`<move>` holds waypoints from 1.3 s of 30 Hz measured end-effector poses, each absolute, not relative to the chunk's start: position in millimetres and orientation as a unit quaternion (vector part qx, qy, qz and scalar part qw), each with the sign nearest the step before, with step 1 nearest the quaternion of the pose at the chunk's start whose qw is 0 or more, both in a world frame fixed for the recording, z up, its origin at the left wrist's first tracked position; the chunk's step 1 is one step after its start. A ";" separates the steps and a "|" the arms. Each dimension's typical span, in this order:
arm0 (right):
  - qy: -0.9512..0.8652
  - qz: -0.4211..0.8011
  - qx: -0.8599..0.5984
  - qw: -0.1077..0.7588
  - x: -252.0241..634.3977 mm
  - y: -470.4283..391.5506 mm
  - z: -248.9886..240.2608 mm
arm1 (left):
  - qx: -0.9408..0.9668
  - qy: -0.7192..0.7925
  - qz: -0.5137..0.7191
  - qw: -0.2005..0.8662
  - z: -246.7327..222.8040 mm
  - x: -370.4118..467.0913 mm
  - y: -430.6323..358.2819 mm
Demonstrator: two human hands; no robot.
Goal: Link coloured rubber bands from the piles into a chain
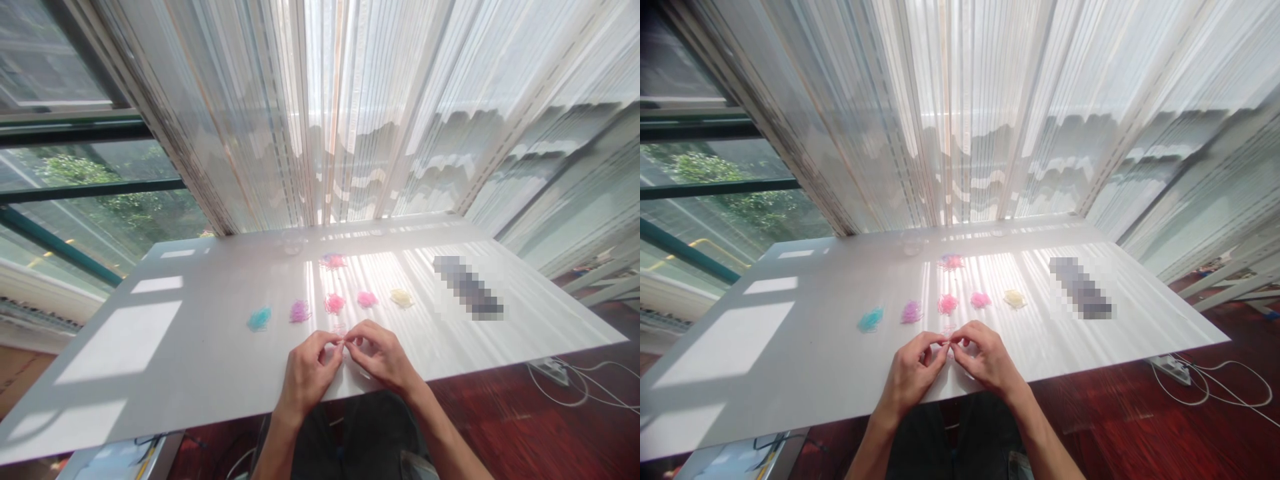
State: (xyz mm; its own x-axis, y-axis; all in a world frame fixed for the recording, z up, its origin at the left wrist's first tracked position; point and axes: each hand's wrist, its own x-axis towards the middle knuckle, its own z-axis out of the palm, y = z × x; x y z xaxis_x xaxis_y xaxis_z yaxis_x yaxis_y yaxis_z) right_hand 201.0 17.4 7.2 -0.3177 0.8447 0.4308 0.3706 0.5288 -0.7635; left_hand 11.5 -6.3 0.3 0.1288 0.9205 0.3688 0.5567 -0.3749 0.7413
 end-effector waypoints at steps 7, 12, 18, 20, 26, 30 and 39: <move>-0.761 0.280 -0.396 0.431 199.9 17.4 7.4 | 0.715 0.519 0.415 0.217 1.6 11.6 -7.8; -0.763 0.279 -0.395 0.429 199.5 18.0 5.6 | 0.711 0.516 0.422 0.224 2.9 11.6 -9.0; -0.758 0.277 -0.398 0.436 199.2 17.4 7.5 | 0.710 0.518 0.421 0.223 2.6 11.8 -9.0; -0.754 0.275 -0.403 0.440 199.1 17.2 8.4 | 0.710 0.523 0.416 0.221 1.9 11.8 -8.5; -0.744 0.283 -0.413 0.443 198.7 16.5 10.1 | 0.714 0.526 0.408 0.217 0.7 11.7 -7.8; -0.741 0.291 -0.412 0.444 198.6 16.0 9.6 | 0.717 0.521 0.412 0.212 0.8 12.2 -8.8; -0.756 0.298 -0.406 0.418 199.5 16.9 6.7 | 0.711 0.516 0.414 0.237 0.9 10.4 -9.5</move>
State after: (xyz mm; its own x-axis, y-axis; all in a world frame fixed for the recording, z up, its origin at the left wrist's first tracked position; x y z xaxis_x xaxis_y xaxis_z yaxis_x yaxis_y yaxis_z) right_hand 199.5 16.9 6.7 -0.3199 0.8631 0.3907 0.3651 0.4928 -0.7898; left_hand 10.4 -9.5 0.9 0.1244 0.9305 0.3444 0.5378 -0.3549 0.7647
